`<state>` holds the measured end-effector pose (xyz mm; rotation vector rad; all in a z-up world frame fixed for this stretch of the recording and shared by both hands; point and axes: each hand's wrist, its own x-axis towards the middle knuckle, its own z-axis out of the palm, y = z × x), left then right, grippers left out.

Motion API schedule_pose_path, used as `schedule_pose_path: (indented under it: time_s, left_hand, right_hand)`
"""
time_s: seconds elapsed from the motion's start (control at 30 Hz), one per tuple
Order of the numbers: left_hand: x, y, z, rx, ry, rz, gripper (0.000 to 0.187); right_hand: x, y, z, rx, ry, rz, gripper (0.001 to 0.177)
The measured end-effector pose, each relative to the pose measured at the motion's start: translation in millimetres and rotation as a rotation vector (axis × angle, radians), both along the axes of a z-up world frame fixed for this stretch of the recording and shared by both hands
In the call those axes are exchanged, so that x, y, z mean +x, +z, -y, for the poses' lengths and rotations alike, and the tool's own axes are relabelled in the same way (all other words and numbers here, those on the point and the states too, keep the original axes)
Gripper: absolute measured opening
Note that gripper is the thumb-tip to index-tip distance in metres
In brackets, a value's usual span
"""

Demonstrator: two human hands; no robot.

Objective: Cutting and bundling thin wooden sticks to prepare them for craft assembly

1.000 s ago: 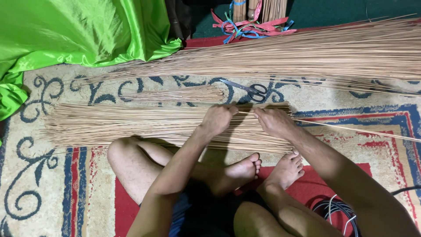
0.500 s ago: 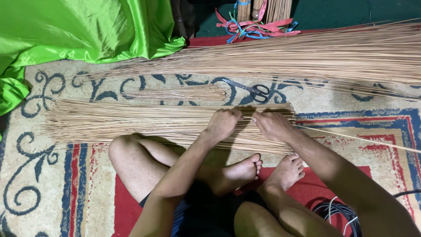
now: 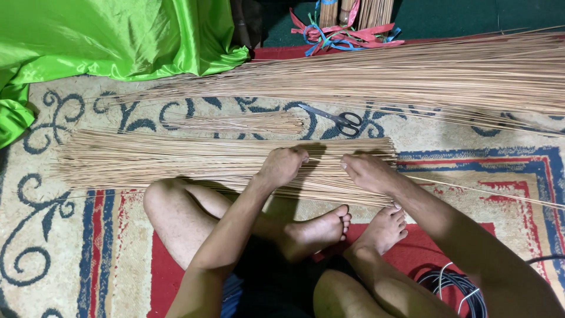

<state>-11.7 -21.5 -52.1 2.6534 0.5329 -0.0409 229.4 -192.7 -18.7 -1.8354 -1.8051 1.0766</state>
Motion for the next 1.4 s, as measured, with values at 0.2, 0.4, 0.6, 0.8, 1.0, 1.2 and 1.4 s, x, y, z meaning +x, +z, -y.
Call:
schedule_pose_path:
  time_s: [0.2, 0.4, 0.6, 0.8, 1.0, 1.2, 1.4]
  left_hand:
    - [9, 24, 6, 0.098, -0.014, -0.031, 0.012]
    - [-14, 50, -19, -0.057, 0.012, -0.028, 0.018]
    - [-53, 65, -73, -0.135, 0.118, -0.011, 0.017]
    - [-60, 4, -86, -0.415, 0.433, 0.235, 0.022]
    - [17, -27, 7, -1.310, 0.581, 0.835, 0.039]
    - [69, -19, 11, -1.467, 0.933, 1.421, 0.033]
    - [70, -64, 4, -1.413, 1.035, 1.442, 0.025]
  right_hand:
    - [-38, 3, -29, 0.064, 0.002, -0.037, 0.021]
    - [-29, -28, -37, 0.004, -0.034, -0.070, 0.025]
    - [-15, -9, -43, -0.046, -0.078, -0.108, 0.026]
    - [-10, -4, -65, -0.069, -0.117, -0.083, 0.021]
    - [-18, 3, -80, -0.112, -0.178, -0.126, 0.021]
    - [-28, -4, -97, -0.210, -0.195, -0.321, 0.025]
    - [14, -46, -110, -0.163, -0.296, -0.059, 0.031]
